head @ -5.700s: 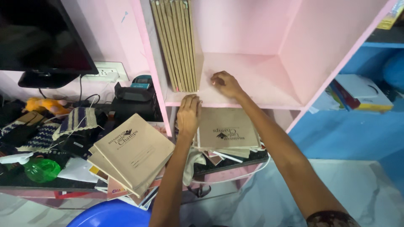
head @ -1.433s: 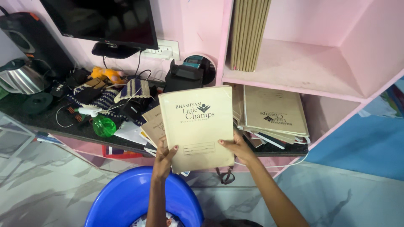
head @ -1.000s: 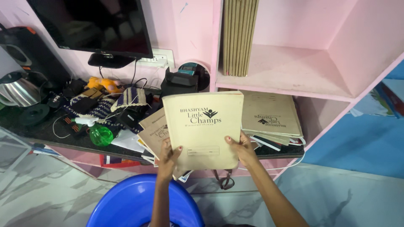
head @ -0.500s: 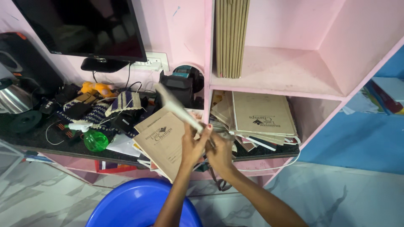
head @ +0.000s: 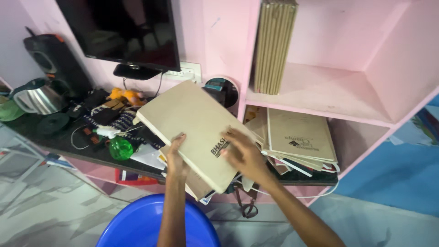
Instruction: The person organizes a stack of notebooks on a shelf by handling them one by one, flipping through the pages of some, and standing them upright in a neat row.
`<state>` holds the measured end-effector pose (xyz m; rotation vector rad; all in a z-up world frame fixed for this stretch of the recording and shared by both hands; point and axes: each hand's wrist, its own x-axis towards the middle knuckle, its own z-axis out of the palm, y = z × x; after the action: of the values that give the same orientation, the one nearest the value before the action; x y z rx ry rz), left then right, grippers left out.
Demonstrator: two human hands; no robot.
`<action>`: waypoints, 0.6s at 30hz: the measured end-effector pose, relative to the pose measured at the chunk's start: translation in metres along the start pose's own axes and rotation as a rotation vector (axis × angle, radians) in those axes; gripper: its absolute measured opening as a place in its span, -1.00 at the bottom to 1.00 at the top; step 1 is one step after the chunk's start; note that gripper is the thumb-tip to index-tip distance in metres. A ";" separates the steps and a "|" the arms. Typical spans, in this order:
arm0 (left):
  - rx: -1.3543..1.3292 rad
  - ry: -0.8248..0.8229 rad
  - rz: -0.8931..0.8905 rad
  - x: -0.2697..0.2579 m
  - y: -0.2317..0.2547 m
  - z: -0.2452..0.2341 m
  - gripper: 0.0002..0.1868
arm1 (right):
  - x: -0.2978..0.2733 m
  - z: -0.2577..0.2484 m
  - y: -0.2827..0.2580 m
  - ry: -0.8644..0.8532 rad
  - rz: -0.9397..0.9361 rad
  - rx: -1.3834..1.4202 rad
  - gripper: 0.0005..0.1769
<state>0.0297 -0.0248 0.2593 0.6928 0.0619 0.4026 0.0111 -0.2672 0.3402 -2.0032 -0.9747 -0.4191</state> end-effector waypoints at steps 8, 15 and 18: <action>-0.085 -0.080 -0.066 -0.015 0.027 -0.011 -0.62 | 0.004 -0.024 0.045 -0.003 0.601 0.483 -0.23; -0.121 -0.155 -0.197 0.005 -0.005 -0.033 -0.67 | -0.008 -0.040 0.062 0.026 0.655 0.804 -0.48; -0.055 -0.141 -0.265 0.007 -0.021 -0.035 -0.68 | -0.016 -0.041 0.075 0.030 0.667 0.925 -0.51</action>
<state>0.0369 -0.0156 0.2195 0.6477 0.0088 0.1009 0.0609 -0.3339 0.3133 -1.3227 -0.3096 0.3297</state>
